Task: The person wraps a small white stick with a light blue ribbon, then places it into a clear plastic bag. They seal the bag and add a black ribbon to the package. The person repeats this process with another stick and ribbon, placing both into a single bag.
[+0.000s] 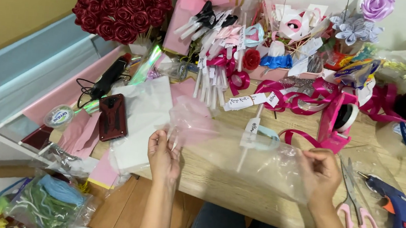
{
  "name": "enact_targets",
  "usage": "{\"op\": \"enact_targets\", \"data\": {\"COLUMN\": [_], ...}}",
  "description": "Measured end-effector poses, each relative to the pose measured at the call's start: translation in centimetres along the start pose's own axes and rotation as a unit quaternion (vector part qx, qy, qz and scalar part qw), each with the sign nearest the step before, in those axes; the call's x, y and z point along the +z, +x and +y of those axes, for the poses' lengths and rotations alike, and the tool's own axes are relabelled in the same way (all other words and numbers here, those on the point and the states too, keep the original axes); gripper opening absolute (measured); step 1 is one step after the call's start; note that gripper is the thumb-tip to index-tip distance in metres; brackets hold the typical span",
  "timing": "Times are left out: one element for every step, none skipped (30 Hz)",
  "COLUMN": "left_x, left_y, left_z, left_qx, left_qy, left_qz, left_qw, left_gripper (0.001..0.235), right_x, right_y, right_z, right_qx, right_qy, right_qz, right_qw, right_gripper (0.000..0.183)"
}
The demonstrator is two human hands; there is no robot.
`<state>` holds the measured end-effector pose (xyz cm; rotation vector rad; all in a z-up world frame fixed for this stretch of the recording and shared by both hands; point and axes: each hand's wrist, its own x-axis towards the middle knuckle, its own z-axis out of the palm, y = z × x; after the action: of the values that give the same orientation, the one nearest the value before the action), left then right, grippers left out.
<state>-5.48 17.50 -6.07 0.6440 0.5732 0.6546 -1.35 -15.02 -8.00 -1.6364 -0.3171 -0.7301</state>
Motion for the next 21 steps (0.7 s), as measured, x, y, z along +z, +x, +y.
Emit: {"op": "enact_targets", "data": {"left_x": [-0.2,-0.4,-0.5,-0.4,-0.1,0.1,-0.1,-0.3,-0.6,-1.0,-1.3,-1.6,-2.0,-2.3,-2.7,-2.6,-2.4,-2.3,-1.8,-1.3,-0.9], "left_y": [0.4,0.8,1.2,-0.4,-1.9,-3.4,-5.1,-6.8,-8.7,-9.0,-9.2,-9.5,-8.9,-8.3,-7.6,-7.3,-7.0,-6.7,-6.8,-6.8,-6.8], "left_z": [0.1,0.3,0.4,0.3,0.3,0.3,-0.5,-1.2,-1.9,-3.1,-4.2,-5.4,-5.3,-5.3,-5.3,-4.7,-4.1,-3.5,-2.9,-2.2,-1.5], "left_qx": [-0.002,0.033,0.067,0.064,0.169,0.269,0.267,0.312,0.347,0.343,0.39,0.432,0.431,0.426,0.42,0.419,0.44,0.459,0.458,0.46,0.462], "left_qy": [0.001,0.023,0.046,0.048,0.171,0.288,0.289,0.369,0.435,0.435,0.505,0.568,0.567,0.557,0.547,0.546,0.52,0.493,0.493,0.488,0.485], "left_qz": [-0.001,0.009,0.018,0.016,-0.027,-0.069,-0.075,-0.218,-0.352,-0.356,-0.352,-0.345,-0.347,-0.351,-0.354,-0.356,-0.34,-0.323,-0.323,-0.325,-0.326], "left_qw": [1.0,0.999,0.997,0.997,0.97,0.916,0.916,0.848,0.753,0.753,0.685,0.609,0.609,0.62,0.632,0.632,0.649,0.665,0.666,0.667,0.667], "left_gripper": [0.004,0.03,0.057,0.057,0.061,0.066,0.066,0.083,0.101,0.101,0.084,0.071,0.071,0.053,0.045,0.045,0.04,0.036,0.036,0.033,0.03], "right_x": [0.9,1.9,2.7,3.7,4.6,5.5,6.1,6.8,7.4,7.2,7.1,7.0,6.3,5.5,4.8,4.3,3.8,3.2,3.8,4.3,4.9], "right_y": [0.0,0.0,0.0,-0.1,-0.2,-0.2,-0.4,-0.6,-0.8,-0.7,-0.6,-0.5,0.3,1.0,1.8,1.8,2.0,2.1,1.3,0.5,-0.4], "right_z": [0.3,0.6,0.9,0.9,1.0,1.1,1.1,1.1,1.2,0.9,0.6,0.3,-0.9,-2.1,-3.3,-3.0,-2.5,-2.1,0.0,2.1,4.2], "right_qx": [0.001,-0.002,-0.005,-0.004,0.007,0.018,0.02,0.062,0.105,0.108,0.134,0.16,0.161,0.166,0.17,0.171,0.167,0.163,0.164,0.016,-0.131], "right_qy": [-0.002,0.006,0.014,0.011,0.006,0.001,-0.002,-0.026,-0.049,-0.053,-0.051,-0.049,-0.051,-0.027,-0.002,-0.003,-0.053,-0.103,-0.104,-0.154,-0.199], "right_qz": [0.002,-0.005,-0.011,-0.008,-0.03,-0.053,-0.047,-0.113,-0.18,-0.178,-0.245,-0.311,-0.309,-0.388,-0.464,-0.463,-0.492,-0.519,-0.519,-0.53,-0.529], "right_qw": [1.0,1.0,1.0,1.0,0.999,0.998,0.999,0.991,0.977,0.977,0.959,0.936,0.936,0.906,0.869,0.87,0.853,0.833,0.833,0.834,0.814], "right_gripper": [0.016,0.015,0.014,0.014,0.013,0.012,0.012,0.015,0.018,0.018,0.026,0.035,0.035,0.051,0.068,0.068,0.064,0.061,0.061,0.057,0.052]}}
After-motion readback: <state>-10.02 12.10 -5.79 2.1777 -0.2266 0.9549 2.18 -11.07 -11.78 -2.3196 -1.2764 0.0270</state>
